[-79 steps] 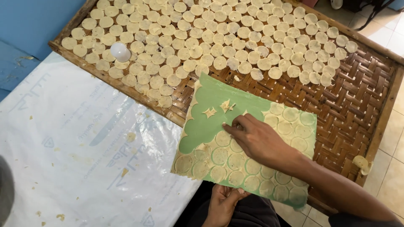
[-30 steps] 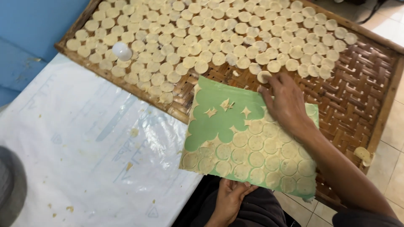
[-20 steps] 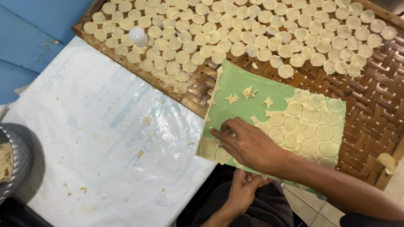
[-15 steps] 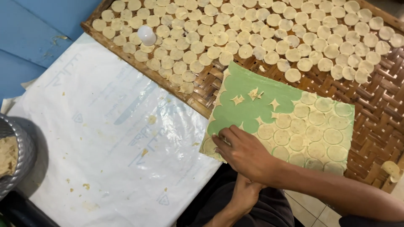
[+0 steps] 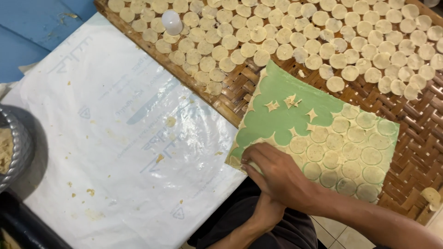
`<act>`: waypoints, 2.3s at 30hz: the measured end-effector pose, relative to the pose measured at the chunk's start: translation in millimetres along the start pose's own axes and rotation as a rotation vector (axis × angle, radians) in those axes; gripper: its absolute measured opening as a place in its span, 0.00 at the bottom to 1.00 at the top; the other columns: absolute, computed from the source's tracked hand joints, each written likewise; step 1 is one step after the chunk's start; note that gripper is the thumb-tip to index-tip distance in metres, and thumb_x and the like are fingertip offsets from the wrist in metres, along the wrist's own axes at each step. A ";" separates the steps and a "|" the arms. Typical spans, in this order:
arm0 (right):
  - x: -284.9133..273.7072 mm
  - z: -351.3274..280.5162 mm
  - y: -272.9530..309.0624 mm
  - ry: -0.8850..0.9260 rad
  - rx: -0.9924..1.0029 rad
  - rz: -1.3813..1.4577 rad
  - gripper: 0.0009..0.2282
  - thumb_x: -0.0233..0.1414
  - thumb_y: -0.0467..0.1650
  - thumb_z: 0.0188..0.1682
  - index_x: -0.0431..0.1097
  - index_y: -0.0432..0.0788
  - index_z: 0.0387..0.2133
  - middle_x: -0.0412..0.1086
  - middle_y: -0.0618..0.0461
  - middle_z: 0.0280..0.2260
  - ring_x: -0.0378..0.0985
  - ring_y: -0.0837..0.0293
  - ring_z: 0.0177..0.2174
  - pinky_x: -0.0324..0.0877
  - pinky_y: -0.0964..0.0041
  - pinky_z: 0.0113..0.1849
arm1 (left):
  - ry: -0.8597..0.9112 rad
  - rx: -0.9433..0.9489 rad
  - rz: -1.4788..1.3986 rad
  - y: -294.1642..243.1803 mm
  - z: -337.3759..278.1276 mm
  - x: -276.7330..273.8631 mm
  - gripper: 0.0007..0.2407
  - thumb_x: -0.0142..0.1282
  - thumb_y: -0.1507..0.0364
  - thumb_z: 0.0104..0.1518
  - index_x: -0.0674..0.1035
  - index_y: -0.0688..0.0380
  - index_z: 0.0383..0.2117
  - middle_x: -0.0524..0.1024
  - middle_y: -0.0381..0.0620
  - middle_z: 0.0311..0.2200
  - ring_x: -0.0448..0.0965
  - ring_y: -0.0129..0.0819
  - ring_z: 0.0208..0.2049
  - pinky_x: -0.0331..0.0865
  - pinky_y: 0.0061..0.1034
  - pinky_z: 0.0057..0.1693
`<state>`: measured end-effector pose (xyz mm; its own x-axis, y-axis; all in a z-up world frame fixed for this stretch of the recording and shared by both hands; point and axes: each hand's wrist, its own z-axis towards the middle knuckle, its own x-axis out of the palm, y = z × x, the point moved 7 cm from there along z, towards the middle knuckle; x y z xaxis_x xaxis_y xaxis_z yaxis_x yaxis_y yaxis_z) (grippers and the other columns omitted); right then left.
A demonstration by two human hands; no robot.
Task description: Arranging small circles of dough onto a large woven wooden tray for drying or baking.
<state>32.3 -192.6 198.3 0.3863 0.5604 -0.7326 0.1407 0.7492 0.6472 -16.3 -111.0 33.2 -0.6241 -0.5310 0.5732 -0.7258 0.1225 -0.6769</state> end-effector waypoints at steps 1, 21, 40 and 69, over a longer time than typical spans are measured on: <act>-2.1 -2.4 -0.7 -0.006 0.007 -0.005 0.06 0.58 0.26 0.43 0.71 0.41 0.32 0.73 0.52 0.35 0.77 0.54 0.33 0.72 0.63 0.35 | 0.009 -0.005 0.003 -0.5 -1.6 -1.2 0.04 0.56 0.83 0.54 0.80 0.69 0.23 0.73 0.39 0.20 0.65 0.19 0.22 0.59 0.16 0.31; -129.1 -59.1 -218.8 -0.327 0.890 -0.071 0.05 0.54 0.29 0.53 0.71 0.40 0.39 0.69 0.51 0.34 0.67 0.58 0.29 0.67 0.65 0.31 | 0.060 -0.191 -0.238 80.6 2.7 -51.2 0.19 0.51 0.89 0.55 0.68 0.75 0.54 0.77 0.63 0.37 0.82 0.50 0.35 0.83 0.43 0.51; -154.0 -59.3 -221.9 -0.472 0.657 -0.427 0.14 0.56 0.25 0.54 0.73 0.29 0.51 0.71 0.35 0.42 0.73 0.51 0.23 0.76 0.59 0.25 | 0.100 -0.119 -0.215 47.0 -2.6 -29.3 0.19 0.52 0.89 0.54 0.71 0.75 0.54 0.70 0.46 0.21 0.73 0.32 0.22 0.83 0.44 0.50; -85.5 -71.7 -162.3 -0.134 0.634 -0.286 0.05 0.58 0.27 0.47 0.69 0.43 0.33 0.76 0.54 0.31 0.76 0.60 0.30 0.72 0.63 0.30 | 0.154 -0.141 -0.186 42.2 -1.6 -24.7 0.18 0.51 0.88 0.56 0.70 0.74 0.55 0.77 0.53 0.30 0.78 0.34 0.28 0.82 0.38 0.52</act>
<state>-88.9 -336.8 140.8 0.3579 0.2936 -0.8864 0.7412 0.4880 0.4610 -32.0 -91.4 -8.8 -0.5053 -0.4231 0.7521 -0.8583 0.1562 -0.4888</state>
